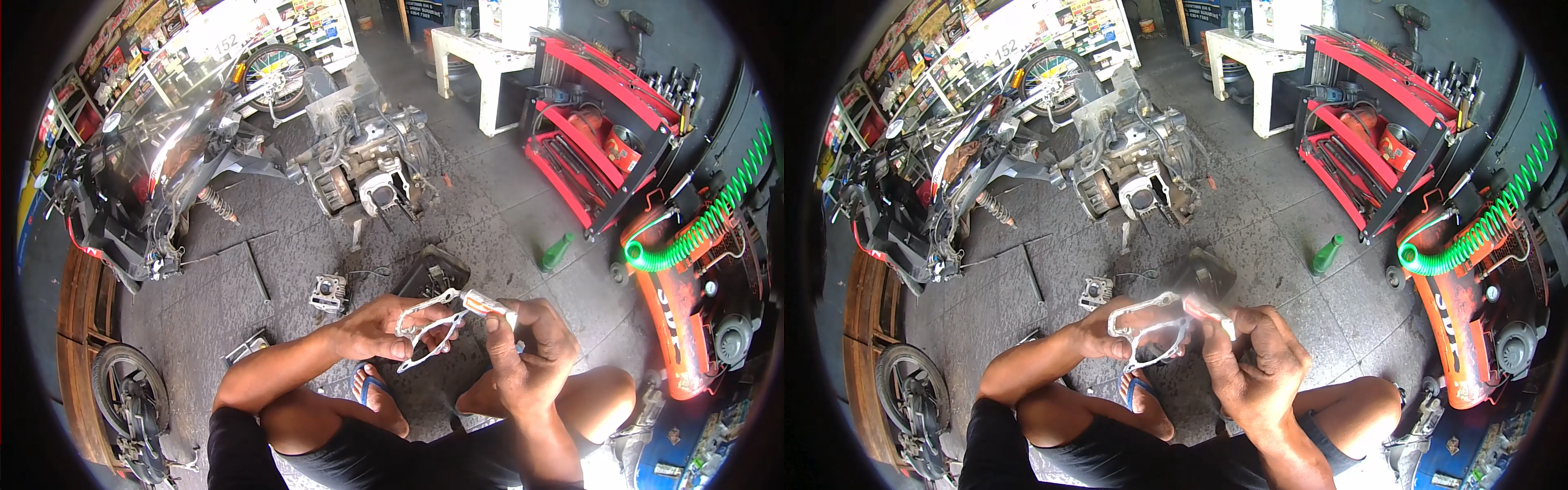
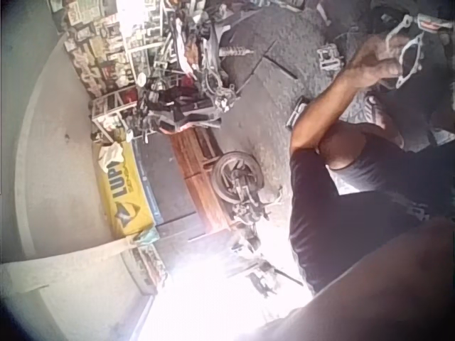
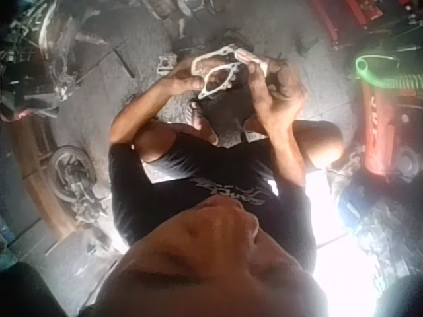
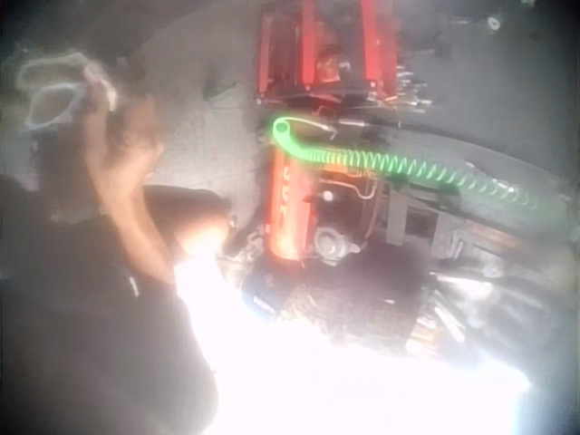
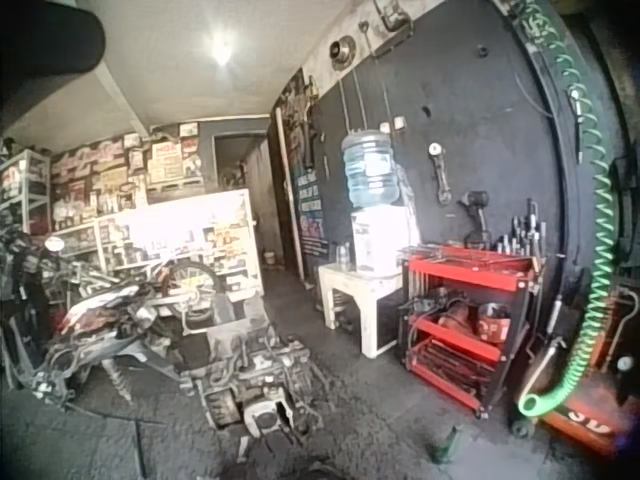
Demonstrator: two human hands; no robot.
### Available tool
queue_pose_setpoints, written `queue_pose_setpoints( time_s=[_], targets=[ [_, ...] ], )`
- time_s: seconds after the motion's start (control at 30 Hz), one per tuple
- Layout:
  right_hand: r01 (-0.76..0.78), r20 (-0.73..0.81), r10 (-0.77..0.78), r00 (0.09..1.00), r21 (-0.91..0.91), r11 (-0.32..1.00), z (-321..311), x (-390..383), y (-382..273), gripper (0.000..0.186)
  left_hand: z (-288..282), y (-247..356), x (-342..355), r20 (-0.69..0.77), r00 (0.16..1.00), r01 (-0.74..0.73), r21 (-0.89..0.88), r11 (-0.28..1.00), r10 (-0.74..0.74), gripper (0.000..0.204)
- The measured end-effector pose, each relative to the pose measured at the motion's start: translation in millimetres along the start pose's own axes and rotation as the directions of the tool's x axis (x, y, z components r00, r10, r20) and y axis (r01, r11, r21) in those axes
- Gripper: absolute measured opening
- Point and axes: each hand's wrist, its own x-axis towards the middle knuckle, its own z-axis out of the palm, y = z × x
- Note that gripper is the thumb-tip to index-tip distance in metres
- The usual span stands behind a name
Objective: The person applies a layer of sealant to a metal gasket before placing the gasket and then an engine head onto a motorcycle engine cylinder.
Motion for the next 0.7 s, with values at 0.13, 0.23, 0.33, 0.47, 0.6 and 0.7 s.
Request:
queue_pose_setpoints(
  time_s=[0.13, 0.23, 0.33, 0.47, 0.6, 0.7],
  targets=[
    [0.003, 0.017, -0.004, 1.000, 0.042, 0.999, 2.2, 1.4, -8.2, 0.011, 0.1, 0.3, 2.0, 0.026, 1.000, -0.005, 0.009, 1.000, 0.004, 0.082],
    [0.021, 0.002, -0.021, 1.000, 0.089, 0.996, 3.0, 0.8, -4.7, 0.011, 0.2, 0.4, 4.0, 0.045, 0.999, -0.011, -0.007, 1.000, 0.012, 0.079],
    [0.048, -0.001, -0.048, 0.999, 0.117, 0.992, 4.2, 0.2, -5.0, 0.011, 1.6, -2.9, 6.8, 0.019, 1.000, -0.022, 0.017, 1.000, 0.021, 0.075],
    [0.026, 0.067, -0.033, 0.997, 0.104, 0.994, 0.9, -0.5, -14.9, 0.011, 1.5, -11.0, 7.1, -0.017, 1.000, -0.012, -0.017, 1.000, 0.012, 0.069],
    [0.049, 0.072, -0.058, 0.996, 0.130, 0.990, 2.2, -2.4, -13.8, 0.011, -2.0, -15.0, 7.6, -0.018, 1.000, 0.005, 0.001, 1.000, -0.005, 0.066],
    [0.055, 0.086, -0.068, 0.994, 0.148, 0.987, 2.0, -4.3, -14.4, 0.012, -4.0, -16.6, 7.3, -0.017, 1.000, 0.004, 0.023, 1.000, -0.004, 0.064]
  ],
)
